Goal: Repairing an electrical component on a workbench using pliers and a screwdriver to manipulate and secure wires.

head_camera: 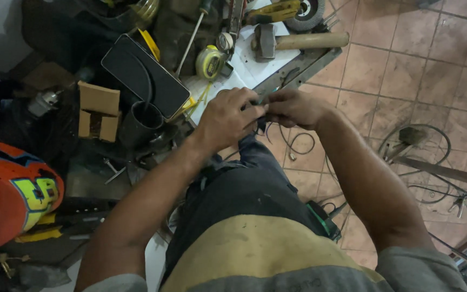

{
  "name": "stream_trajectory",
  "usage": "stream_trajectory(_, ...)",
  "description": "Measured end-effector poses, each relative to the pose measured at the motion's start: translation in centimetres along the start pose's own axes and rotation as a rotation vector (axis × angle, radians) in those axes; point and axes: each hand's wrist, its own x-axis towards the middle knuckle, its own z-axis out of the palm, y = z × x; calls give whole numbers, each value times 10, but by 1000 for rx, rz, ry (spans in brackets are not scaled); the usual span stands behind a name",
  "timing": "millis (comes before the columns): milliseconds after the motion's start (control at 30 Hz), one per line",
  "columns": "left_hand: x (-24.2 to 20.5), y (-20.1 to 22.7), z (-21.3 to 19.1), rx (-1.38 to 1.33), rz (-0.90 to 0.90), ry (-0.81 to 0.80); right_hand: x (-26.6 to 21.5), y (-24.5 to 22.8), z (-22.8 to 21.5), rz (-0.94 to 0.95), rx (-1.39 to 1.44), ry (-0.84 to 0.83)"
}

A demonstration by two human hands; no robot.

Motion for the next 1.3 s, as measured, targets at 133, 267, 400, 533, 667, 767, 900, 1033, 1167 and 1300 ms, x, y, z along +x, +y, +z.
stream_trajectory(133,-15,-25,46,-253,-519,-137,-1,4,-2,-171,-156,6)
stream_trajectory(267,8,-27,29,-540,-937,-366,-13,0,5,-282,-639,57)
stream_trajectory(400,22,-28,34,-408,-807,-458,-14,20,18,-581,-1136,453)
stream_trajectory(533,23,-36,55,-284,-772,-577,-21,15,19,-879,-1275,436)
stream_trajectory(667,18,-24,33,-360,-756,-486,-17,37,16,-743,-1295,462)
stream_trajectory(767,11,-12,4,-517,-631,-474,-12,33,5,-524,-1163,347)
stream_trajectory(900,-4,-16,33,-245,-251,-385,-15,-11,6,-72,-827,55)
stream_trajectory(1033,-8,-17,38,-26,-103,-225,-7,-17,-2,12,-649,61)
stream_trajectory(1167,-24,-33,60,103,-92,-108,9,-2,-9,59,-518,29)
stream_trajectory(1300,-17,-31,51,122,-74,-124,8,-12,-7,93,-469,35)
